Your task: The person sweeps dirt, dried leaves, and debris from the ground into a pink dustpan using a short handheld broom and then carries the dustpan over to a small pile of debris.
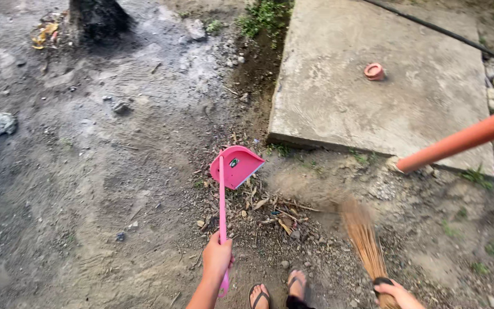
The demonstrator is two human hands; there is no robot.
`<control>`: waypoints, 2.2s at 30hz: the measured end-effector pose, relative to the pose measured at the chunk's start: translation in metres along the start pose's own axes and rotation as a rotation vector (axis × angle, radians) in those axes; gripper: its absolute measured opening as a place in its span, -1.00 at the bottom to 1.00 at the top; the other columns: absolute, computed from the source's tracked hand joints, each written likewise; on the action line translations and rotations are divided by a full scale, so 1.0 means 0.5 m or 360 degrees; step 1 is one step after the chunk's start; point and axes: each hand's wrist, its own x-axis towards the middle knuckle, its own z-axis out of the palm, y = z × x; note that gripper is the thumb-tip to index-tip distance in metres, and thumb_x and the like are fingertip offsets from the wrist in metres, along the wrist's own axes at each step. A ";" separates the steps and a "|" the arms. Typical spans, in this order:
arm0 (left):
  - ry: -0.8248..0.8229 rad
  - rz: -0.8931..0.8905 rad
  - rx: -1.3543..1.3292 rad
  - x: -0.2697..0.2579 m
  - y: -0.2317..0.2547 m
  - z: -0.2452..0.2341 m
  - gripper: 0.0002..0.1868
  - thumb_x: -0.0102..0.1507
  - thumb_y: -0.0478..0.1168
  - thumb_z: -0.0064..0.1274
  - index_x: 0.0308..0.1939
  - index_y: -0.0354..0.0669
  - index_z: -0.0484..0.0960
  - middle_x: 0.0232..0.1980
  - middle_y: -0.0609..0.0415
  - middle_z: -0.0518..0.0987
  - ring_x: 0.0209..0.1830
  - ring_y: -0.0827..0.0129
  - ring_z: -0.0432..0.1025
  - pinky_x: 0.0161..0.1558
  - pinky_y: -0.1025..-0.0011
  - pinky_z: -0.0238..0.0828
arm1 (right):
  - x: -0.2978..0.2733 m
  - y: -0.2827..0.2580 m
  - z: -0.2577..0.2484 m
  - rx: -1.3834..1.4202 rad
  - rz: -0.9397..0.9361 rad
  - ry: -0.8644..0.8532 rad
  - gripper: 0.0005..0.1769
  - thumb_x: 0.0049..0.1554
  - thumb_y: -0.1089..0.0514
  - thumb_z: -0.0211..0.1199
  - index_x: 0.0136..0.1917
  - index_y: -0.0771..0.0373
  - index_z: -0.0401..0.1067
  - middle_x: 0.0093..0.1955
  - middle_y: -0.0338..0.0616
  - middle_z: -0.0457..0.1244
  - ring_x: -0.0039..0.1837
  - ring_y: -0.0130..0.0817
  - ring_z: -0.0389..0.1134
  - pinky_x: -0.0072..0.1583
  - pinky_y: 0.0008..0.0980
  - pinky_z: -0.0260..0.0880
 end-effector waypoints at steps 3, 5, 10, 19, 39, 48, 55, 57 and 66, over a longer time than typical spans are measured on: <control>-0.0040 -0.0001 0.0032 -0.017 0.012 0.009 -0.57 0.25 -0.19 0.05 0.22 -0.11 0.55 -0.53 -0.02 0.57 -0.68 0.36 0.47 -0.62 0.37 0.40 | 0.000 0.009 0.115 0.0274 0.0146 0.0268 -0.53 -0.02 0.15 0.37 0.12 0.34 0.34 -0.23 0.21 0.31 -0.27 0.01 0.40 -0.20 -0.05 0.48; -0.0059 -0.0006 -0.0009 -0.027 0.012 0.013 -0.58 0.25 -0.21 0.03 0.20 -0.14 0.56 -0.51 -0.01 0.56 -0.69 0.35 0.47 -0.62 0.35 0.38 | 0.024 0.018 0.232 0.0410 0.0240 0.0387 -0.61 0.01 0.14 0.33 0.04 0.38 0.34 -0.23 0.25 0.34 -0.27 0.02 0.40 -0.19 -0.06 0.50; -0.0016 -0.0009 0.0030 -0.045 -0.007 0.024 -0.54 0.24 -0.21 0.07 0.24 -0.14 0.52 -0.45 0.02 0.59 -0.68 0.34 0.46 -0.62 0.35 0.38 | 0.014 0.093 0.435 0.0277 0.0343 -0.0155 -0.60 0.02 0.07 0.37 0.01 0.35 0.36 -0.32 0.10 0.30 -0.39 -0.05 0.35 -0.33 -0.12 0.45; 0.0001 0.0005 0.0028 -0.060 -0.072 0.031 -0.53 0.25 -0.18 0.10 0.23 -0.19 0.53 -0.45 -0.04 0.59 -0.67 0.31 0.46 -0.62 0.34 0.37 | -0.166 0.131 0.125 0.0186 -0.0058 -0.0405 -0.23 -0.03 0.28 0.32 0.43 0.20 0.17 -0.08 0.01 0.25 -0.20 -0.18 0.40 -0.24 -0.29 0.46; -0.0229 -0.0240 -0.0081 0.267 -0.188 -0.082 -0.68 0.28 -0.12 -0.05 -0.08 -0.34 0.54 -0.45 -0.02 0.59 -0.66 0.21 0.45 -0.57 0.21 0.37 | -0.161 0.163 0.571 0.0621 0.0016 -0.0289 -0.49 0.06 0.28 0.31 0.26 0.17 0.27 -0.19 0.02 0.32 -0.32 -0.16 0.38 -0.33 -0.15 0.41; -0.0461 -0.0355 -0.0264 0.326 -0.091 -0.104 -0.51 0.31 0.13 -0.08 -0.36 -0.29 0.42 -0.55 -0.07 0.43 -0.71 0.20 0.34 -0.63 0.24 0.23 | -0.208 0.125 0.553 0.0406 0.0153 0.0352 -0.34 0.09 0.24 0.25 0.32 -0.26 0.07 -0.15 -0.06 0.26 -0.20 0.10 0.44 -0.18 0.09 0.51; -0.0611 -0.0069 0.0351 0.296 -0.010 -0.129 -0.74 0.14 -0.17 0.25 -0.27 -0.33 0.64 -0.51 0.03 0.56 -0.63 0.26 0.46 -0.58 0.29 0.37 | -0.013 0.139 0.697 0.0507 0.0210 0.0203 -0.21 0.02 0.23 0.36 0.40 -0.15 0.07 -0.17 -0.03 0.30 -0.27 -0.10 0.38 -0.25 -0.07 0.47; -0.0467 -0.0010 0.0688 0.300 -0.010 -0.137 -0.75 0.17 -0.19 0.08 -0.32 -0.38 0.66 -0.51 -0.14 0.64 -0.59 0.19 0.57 -0.56 0.28 0.45 | -0.033 0.169 0.765 0.0564 0.0271 0.0114 -0.01 0.01 0.28 0.32 0.45 -0.53 -0.07 -0.18 0.03 0.26 -0.27 -0.08 0.31 -0.23 -0.04 0.38; -0.0202 -0.0229 0.0665 0.344 0.042 -0.205 -0.70 0.23 -0.20 -0.06 -0.26 -0.39 0.70 -0.42 -0.10 0.69 -0.47 0.23 0.60 -0.34 0.28 0.48 | -0.304 0.135 0.647 0.0268 0.0205 0.0114 0.19 -0.04 0.29 0.33 0.67 -0.32 -0.20 -0.21 0.10 0.32 -0.41 -0.14 0.28 -0.41 -0.17 0.30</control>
